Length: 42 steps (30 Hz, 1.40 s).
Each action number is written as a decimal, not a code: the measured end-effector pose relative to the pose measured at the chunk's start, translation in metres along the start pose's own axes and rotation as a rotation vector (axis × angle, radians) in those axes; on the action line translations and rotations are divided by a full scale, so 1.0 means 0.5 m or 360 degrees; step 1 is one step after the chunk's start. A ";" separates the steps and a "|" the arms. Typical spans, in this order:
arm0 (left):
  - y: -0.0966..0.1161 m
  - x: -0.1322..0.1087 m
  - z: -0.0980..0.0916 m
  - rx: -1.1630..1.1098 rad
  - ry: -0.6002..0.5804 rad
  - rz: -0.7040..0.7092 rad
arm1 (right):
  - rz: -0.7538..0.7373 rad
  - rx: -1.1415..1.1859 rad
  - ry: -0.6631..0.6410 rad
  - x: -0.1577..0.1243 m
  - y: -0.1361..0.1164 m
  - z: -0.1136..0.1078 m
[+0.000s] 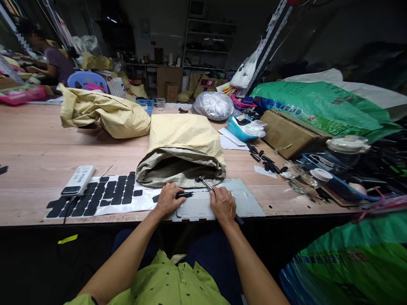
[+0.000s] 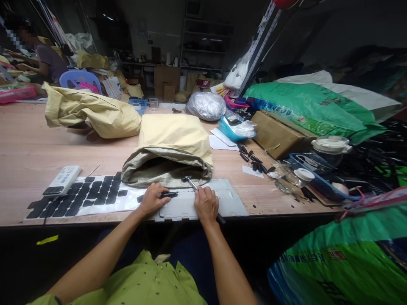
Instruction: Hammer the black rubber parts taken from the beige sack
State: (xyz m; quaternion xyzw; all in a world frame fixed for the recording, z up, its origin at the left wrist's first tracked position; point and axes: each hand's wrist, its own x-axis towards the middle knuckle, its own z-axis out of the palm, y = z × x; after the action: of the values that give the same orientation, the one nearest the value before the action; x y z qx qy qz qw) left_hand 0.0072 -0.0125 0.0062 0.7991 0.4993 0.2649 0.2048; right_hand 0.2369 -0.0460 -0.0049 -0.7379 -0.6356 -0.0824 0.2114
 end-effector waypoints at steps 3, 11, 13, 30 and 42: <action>0.000 0.006 -0.005 -0.0039 -0.0032 -0.0049 | 0.0052 0.0227 -0.0016 -0.008 -0.007 -0.018; 0.005 0.006 -0.011 -0.0093 -0.0095 -0.0145 | 0.0001 0.1066 -0.0208 -0.101 -0.061 -0.072; 0.008 0.006 -0.014 -0.0091 -0.0101 -0.0146 | 0.0004 0.1087 -0.0246 -0.116 -0.071 -0.079; 0.018 0.007 -0.018 -0.0056 -0.0133 -0.0184 | -0.0009 0.1133 -0.0371 -0.124 -0.117 -0.088; 0.011 0.005 -0.011 -0.0094 -0.0094 -0.0169 | -0.0076 0.0109 -0.0059 -0.014 -0.004 -0.033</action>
State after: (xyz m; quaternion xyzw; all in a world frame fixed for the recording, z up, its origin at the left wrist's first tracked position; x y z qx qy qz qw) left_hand 0.0083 -0.0124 0.0142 0.7726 0.5267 0.2445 0.2568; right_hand 0.2361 -0.0588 0.0077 -0.7163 -0.6593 -0.0519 0.2225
